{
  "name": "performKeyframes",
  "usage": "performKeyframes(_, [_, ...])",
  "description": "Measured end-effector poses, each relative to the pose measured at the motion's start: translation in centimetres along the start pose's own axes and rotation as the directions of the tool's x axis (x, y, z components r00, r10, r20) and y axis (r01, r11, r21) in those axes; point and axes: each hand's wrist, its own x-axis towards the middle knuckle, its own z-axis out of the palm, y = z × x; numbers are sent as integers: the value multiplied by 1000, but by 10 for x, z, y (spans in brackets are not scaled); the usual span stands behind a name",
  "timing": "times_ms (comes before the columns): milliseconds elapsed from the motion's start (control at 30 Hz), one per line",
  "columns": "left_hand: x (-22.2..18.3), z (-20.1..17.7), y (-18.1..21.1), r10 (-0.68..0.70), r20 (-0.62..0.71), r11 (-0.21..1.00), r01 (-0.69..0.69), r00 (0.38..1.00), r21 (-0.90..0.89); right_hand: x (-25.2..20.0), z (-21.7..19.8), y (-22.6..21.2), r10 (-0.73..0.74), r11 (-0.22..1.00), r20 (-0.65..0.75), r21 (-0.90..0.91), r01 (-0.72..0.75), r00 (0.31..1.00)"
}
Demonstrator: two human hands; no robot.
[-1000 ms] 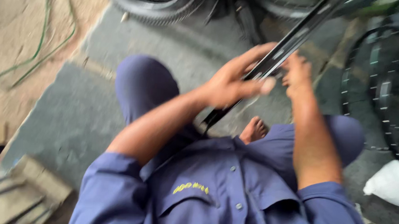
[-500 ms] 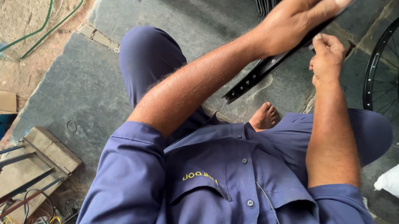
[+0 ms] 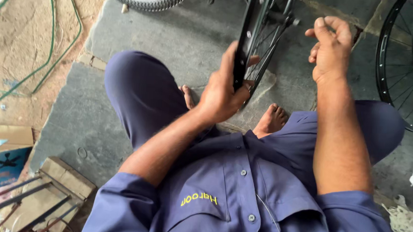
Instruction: The person assembles a bicycle wheel by inserting spokes into the rim and securing them with nipples, then rotating the completed wheel to check its alignment.
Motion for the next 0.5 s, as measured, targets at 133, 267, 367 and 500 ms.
performKeyframes(133, [33, -39, 32, -46, 120, 974, 71, 992, -216, -6, -5, -9, -23, 997, 83, 69, 17, 996])
performKeyframes(267, [55, -53, 36, -133, -20, 984, 135, 991, 117, -8, 2, -11, 109, 993, 244, 11, -115, 964])
performKeyframes(367, [58, -61, 19, 3, 50, 968, 10, 999, -251, -6, 7, 0, 159, 983, 241, -129, -131, 957])
performKeyframes(500, [51, -62, 2, 36, 119, 821, 38, 992, -569, 1, 9, 12, 147, 979, 229, -174, -108, 962])
